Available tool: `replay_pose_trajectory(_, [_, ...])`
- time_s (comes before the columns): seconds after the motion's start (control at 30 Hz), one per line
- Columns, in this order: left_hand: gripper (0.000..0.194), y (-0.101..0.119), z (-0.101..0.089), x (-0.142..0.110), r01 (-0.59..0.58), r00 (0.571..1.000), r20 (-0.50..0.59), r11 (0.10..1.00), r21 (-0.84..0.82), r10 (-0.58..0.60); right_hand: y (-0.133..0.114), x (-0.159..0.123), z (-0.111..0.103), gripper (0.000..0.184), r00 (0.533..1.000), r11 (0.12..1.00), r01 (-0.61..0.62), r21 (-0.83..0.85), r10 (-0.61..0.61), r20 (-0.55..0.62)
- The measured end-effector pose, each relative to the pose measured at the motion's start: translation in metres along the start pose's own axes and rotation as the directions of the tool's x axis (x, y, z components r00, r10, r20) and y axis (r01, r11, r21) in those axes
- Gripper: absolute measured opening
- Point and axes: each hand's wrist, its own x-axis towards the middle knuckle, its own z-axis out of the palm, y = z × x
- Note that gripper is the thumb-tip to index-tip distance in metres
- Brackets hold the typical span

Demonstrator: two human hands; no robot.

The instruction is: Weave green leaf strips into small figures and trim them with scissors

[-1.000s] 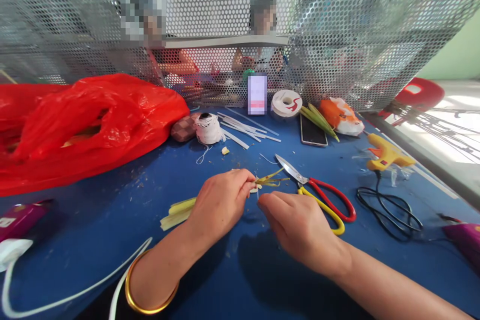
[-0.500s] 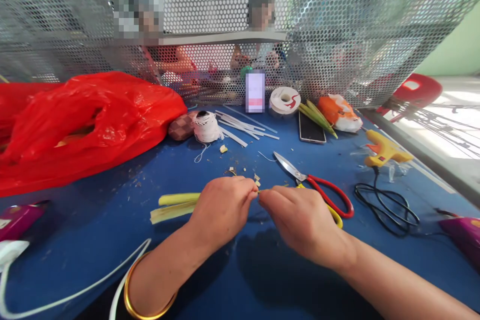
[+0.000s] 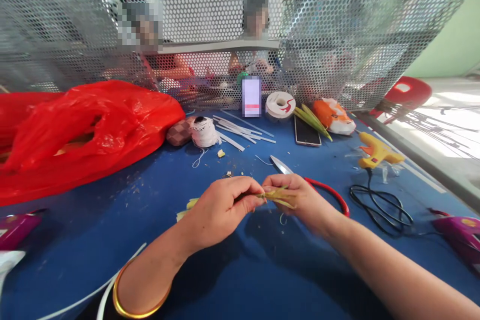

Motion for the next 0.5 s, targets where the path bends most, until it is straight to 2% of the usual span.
replay_pose_trajectory(0.07, [0.014, -0.002, 0.001, 0.000, 0.019, 0.997, -0.073, 1.000, -0.001, -0.019, 0.003, -0.001, 0.009, 0.026, 0.992, 0.991, 0.105, -0.080, -0.110, -0.067])
replay_pose_trajectory(0.2, [0.016, -0.008, 0.003, 0.001, 0.093, 0.972, -0.218, 0.995, 0.030, -0.084, 0.009, -0.007, 0.020, 0.025, 0.928, 0.899, 0.259, -0.353, -0.333, -0.166])
replay_pose_trajectory(0.33, [0.017, -0.012, 0.007, 0.003, 0.120, 0.956, -0.275, 0.992, 0.037, -0.106, 0.011, -0.016, 0.025, 0.023, 0.873, 0.761, 0.362, -0.539, -0.479, -0.090])
replay_pose_trajectory(0.5, [0.017, -0.013, 0.013, 0.003, 0.074, 0.950, -0.311, 0.989, 0.130, -0.030, 0.009, -0.019, 0.027, 0.019, 0.816, 0.643, 0.465, -0.608, -0.578, 0.012])
